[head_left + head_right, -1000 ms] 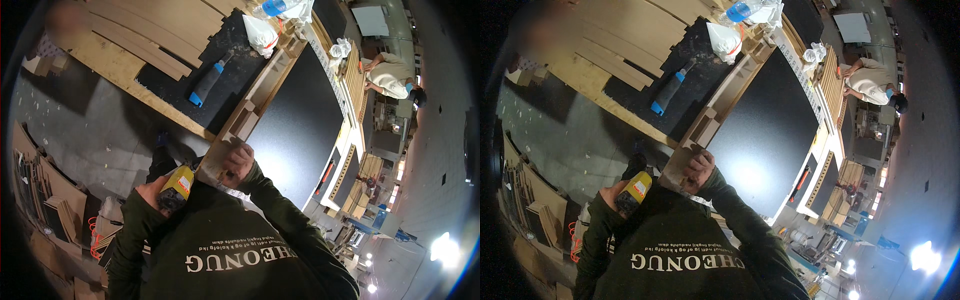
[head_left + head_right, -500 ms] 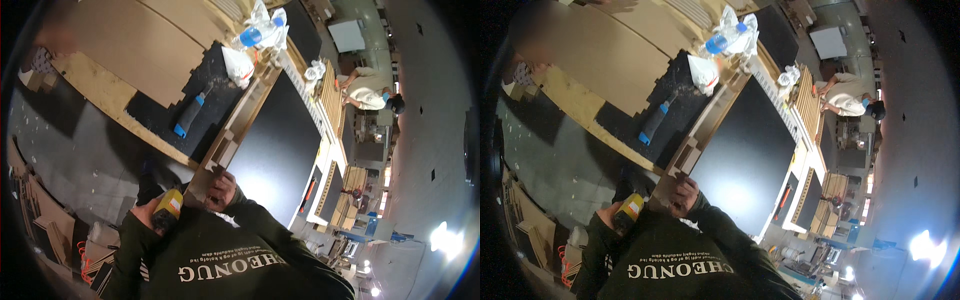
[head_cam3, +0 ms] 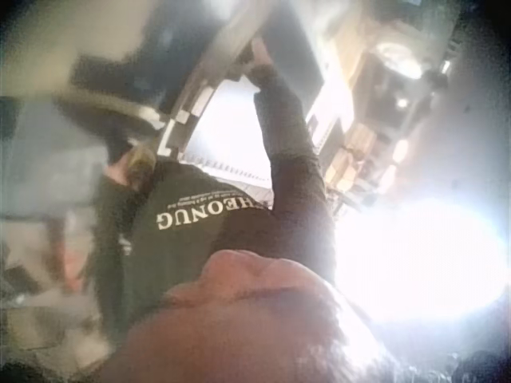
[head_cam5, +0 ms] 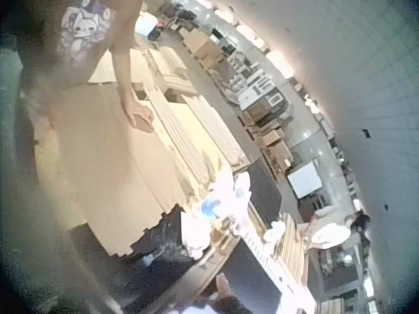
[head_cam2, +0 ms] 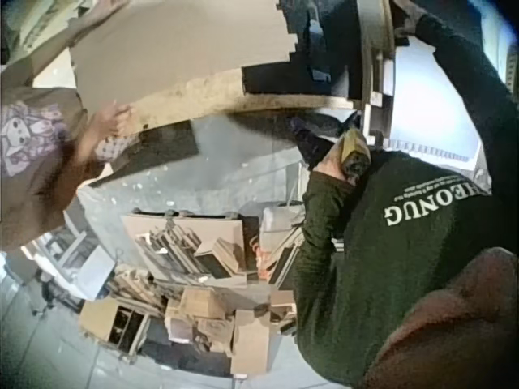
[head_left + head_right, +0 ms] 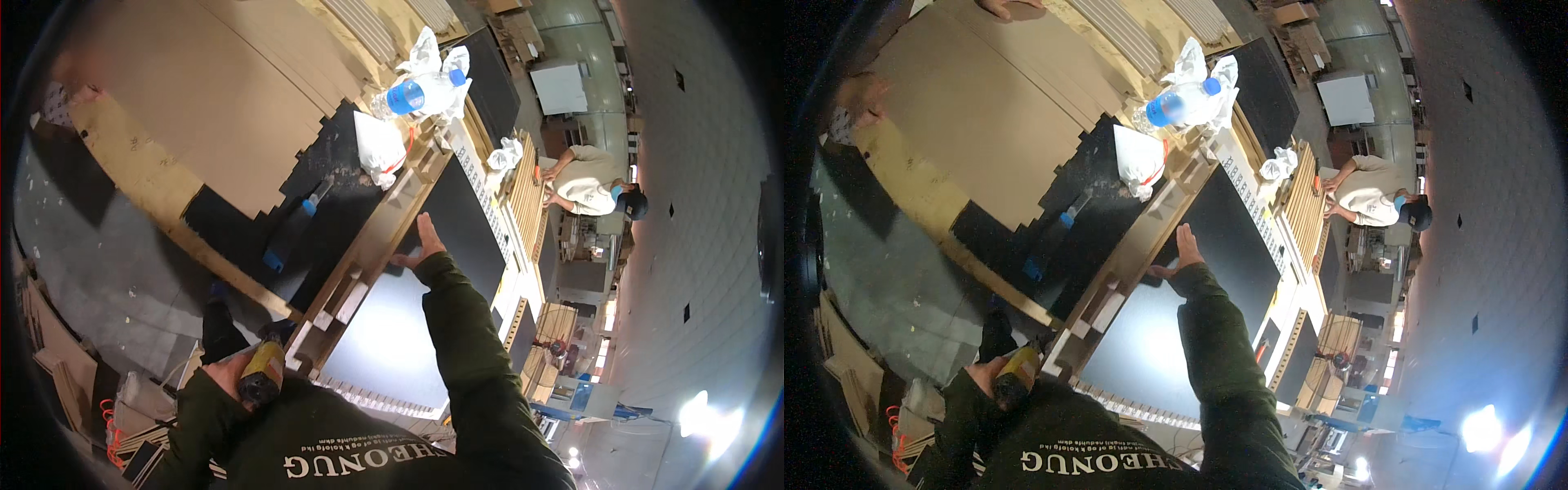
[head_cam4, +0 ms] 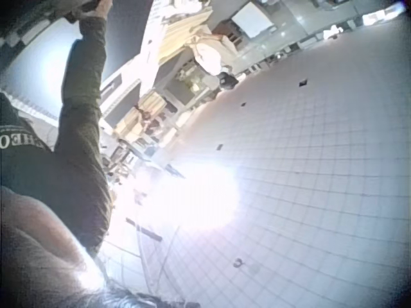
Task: Assembling a decorative wooden slatted panel and securing it to a backing board using a pneumatic nail gun and a hammer.
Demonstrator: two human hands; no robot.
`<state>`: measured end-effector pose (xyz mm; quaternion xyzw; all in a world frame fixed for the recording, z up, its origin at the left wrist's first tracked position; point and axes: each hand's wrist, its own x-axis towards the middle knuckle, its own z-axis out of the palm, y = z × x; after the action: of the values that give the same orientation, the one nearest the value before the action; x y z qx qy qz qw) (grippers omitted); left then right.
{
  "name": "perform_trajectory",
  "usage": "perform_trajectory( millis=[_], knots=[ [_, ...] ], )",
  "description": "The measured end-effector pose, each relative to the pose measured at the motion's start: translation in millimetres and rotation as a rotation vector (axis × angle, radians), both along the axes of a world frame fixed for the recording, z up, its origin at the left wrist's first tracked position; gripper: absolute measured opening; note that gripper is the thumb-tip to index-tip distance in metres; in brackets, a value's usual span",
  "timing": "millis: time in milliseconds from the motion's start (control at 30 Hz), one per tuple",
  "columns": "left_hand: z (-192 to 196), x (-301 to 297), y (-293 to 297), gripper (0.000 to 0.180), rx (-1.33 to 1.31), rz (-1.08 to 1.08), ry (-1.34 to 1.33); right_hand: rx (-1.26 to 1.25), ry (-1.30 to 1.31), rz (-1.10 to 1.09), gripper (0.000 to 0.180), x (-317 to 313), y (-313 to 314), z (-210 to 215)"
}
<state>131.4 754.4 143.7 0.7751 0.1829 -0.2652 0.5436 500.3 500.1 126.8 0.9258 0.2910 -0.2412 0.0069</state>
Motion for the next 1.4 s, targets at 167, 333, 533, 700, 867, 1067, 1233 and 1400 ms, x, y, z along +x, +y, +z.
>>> perform_trajectory(
  millis=[167, 333, 533, 700, 867, 1067, 1233, 1400],
  knots=[
    [-16.4, 13.8, -0.3, 0.060, -0.150, 0.121, 0.007, -0.230, 0.040, 0.017, 0.119, 1.9, 16.7, 12.6],
    [-141.8, -61.1, -35.0, 0.056, -0.289, 0.068, -0.152, -0.226, 0.067, 0.075, 0.118, 1.2, 35.4, 13.5],
    [-82.4, -24.6, -11.0, 0.056, -0.327, 0.138, 0.154, -0.146, 0.040, 0.022, 0.113, -1.5, 23.7, 14.5],
    [-12.0, 17.8, 17.1, 0.067, -0.318, 0.131, 0.144, -0.058, -0.009, 0.016, 0.109, 0.4, 17.4, 6.0],
    [7.1, 33.5, 14.4, 0.068, -0.232, 0.069, -0.082, -0.100, -0.091, 0.004, 0.100, 10.0, 28.7, 21.9],
    [10.1, 16.0, 10.8, 0.063, -0.200, 0.013, -0.060, -0.312, 0.039, 0.130, 0.082, 13.0, 43.2, 32.6],
    [12.9, 8.0, 2.7, 0.060, -0.180, 0.046, -0.036, -0.204, -0.007, 0.047, 0.093, 8.7, 28.0, 24.8],
    [72.7, 61.4, 26.7, 0.052, -0.034, -0.103, -0.033, -0.110, -0.074, -0.219, 0.119, -4.1, 19.8, 18.5]
  ],
)
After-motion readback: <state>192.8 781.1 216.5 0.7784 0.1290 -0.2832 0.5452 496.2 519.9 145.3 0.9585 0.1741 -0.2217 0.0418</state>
